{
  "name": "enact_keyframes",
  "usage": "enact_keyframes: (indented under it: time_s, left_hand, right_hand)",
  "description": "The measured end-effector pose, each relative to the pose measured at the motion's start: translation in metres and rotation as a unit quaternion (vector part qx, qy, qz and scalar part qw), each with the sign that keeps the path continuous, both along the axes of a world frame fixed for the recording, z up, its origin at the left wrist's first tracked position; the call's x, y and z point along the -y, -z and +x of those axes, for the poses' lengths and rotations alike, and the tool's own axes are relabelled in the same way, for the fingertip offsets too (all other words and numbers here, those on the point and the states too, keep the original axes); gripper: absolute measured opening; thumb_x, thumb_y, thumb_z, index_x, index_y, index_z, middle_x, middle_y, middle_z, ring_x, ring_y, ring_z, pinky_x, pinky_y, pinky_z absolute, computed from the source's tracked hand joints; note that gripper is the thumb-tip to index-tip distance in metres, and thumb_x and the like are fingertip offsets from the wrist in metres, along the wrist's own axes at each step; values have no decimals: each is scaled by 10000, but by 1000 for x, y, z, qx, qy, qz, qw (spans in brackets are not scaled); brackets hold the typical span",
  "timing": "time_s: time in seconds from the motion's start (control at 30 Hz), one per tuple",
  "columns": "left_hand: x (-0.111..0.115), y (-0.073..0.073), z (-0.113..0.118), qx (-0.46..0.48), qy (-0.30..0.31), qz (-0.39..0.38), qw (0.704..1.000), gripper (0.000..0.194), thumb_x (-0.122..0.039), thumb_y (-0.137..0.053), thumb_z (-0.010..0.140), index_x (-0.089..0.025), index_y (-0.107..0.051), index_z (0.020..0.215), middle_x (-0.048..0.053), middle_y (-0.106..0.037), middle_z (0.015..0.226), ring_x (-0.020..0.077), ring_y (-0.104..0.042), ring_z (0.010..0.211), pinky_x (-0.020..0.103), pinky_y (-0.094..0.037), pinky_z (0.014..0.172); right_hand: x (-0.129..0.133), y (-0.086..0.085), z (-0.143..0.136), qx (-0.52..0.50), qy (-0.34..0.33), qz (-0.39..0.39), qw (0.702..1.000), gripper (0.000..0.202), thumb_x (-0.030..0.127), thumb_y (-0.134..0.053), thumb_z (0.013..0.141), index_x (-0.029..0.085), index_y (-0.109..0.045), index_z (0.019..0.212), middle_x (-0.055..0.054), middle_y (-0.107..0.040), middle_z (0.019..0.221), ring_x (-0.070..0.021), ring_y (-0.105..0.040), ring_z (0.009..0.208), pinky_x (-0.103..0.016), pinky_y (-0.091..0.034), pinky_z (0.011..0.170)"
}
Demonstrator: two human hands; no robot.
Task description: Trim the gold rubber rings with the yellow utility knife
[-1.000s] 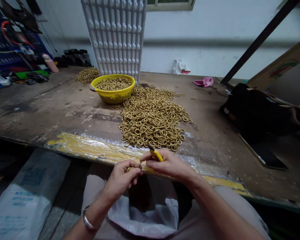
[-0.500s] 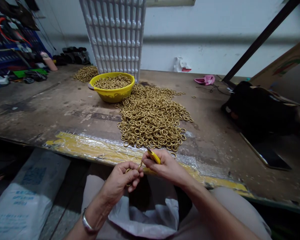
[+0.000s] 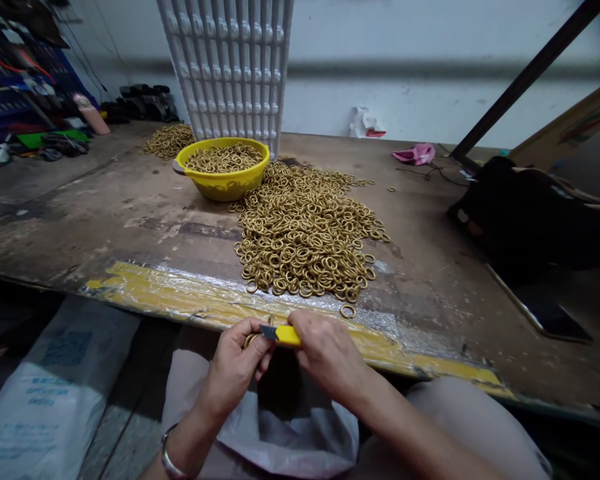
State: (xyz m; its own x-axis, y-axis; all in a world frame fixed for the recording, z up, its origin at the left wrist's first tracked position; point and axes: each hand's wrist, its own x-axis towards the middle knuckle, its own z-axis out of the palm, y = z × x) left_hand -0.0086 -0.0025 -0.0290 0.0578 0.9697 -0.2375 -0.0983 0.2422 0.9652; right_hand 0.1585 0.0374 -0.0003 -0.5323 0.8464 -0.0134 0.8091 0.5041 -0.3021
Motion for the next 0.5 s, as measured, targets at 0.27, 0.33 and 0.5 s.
enact_keyframes:
  time_s: [0.27, 0.33, 0.5]
  left_hand:
    - [9, -12, 1, -33, 22, 51, 998, 212, -349, -554, 861, -171, -533, 747, -46, -435, 533, 66, -364, 443, 179, -291, 415]
    - [19, -23, 2, -29, 38, 92, 995, 224, -295, -573, 850, -168, -523, 672, -22, -455, 580, 80, -396, 500, 194, -313, 455]
    - [33, -32, 5, 132, 96, 48, 985, 246, -341, -591, 839, -166, -512, 686, -16, -445, 617, 61, -359, 467, 186, -239, 403]
  right_hand:
    - [-4, -1, -3, 46, 8, -16, 999, 142, 108, -467, 814, 189, -554, 891, -49, -665, 808, -168, -586, 700, -270, -273, 568]
    - [-14, -4, 5, 81, 48, -5, 996, 168, 97, -444, 826, 182, -559, 914, -62, -673, 809, -172, -595, 698, -267, -283, 570]
    - [-37, -21, 49, 45, 163, 47, 984, 174, 244, -424, 901, 185, -580, 853, -51, -672, 762, -151, -582, 659, -243, -295, 574]
